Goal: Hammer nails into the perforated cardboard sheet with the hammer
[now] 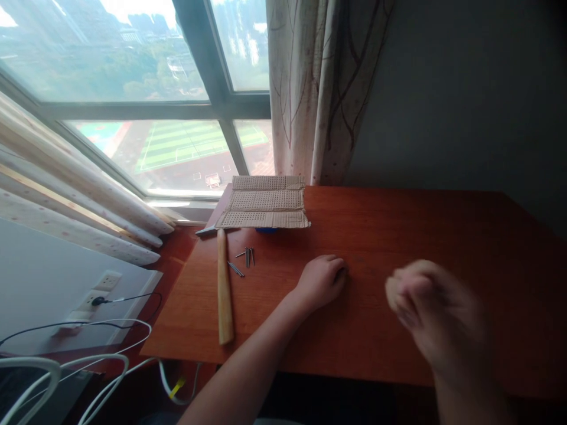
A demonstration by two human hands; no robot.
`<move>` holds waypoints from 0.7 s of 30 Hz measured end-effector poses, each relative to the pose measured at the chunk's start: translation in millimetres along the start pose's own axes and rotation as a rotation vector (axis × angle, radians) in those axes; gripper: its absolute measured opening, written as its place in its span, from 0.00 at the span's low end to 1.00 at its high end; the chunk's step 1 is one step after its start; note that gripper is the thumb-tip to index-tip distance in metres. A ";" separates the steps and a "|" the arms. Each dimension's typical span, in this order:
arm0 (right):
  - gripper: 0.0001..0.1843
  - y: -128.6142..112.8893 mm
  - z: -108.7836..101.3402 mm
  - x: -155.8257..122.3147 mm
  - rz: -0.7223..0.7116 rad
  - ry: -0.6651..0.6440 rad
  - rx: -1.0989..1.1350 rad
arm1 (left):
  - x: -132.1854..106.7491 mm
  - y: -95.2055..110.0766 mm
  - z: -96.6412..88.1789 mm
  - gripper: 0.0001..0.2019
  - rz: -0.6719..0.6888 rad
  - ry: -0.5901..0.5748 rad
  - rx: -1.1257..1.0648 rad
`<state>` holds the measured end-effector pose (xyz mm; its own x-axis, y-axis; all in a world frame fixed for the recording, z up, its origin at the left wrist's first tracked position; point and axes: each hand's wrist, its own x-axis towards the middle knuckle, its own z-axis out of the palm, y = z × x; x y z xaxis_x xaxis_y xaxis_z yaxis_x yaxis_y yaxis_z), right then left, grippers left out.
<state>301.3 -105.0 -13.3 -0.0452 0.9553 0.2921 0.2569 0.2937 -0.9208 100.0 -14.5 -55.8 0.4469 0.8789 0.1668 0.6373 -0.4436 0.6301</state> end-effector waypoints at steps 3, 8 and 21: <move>0.22 11.8 40.1 64.0 0.016 -0.024 -0.171 | 0.2 0.3 0.6 0.07 -0.009 0.025 -0.029; 0.08 42.5 73.5 81.1 -0.076 -0.018 -0.317 | 0.7 1.0 1.0 0.05 -0.058 0.046 -0.074; 0.10 61.9 70.7 71.6 -0.034 -0.155 -0.341 | 0.6 -0.3 4.0 0.05 -0.029 0.012 0.012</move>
<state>245.8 -16.0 -67.6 -0.1985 0.9465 0.2544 0.5582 0.3225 -0.7645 102.6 -14.5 -58.9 0.4211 0.8933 0.1575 0.6572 -0.4201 0.6258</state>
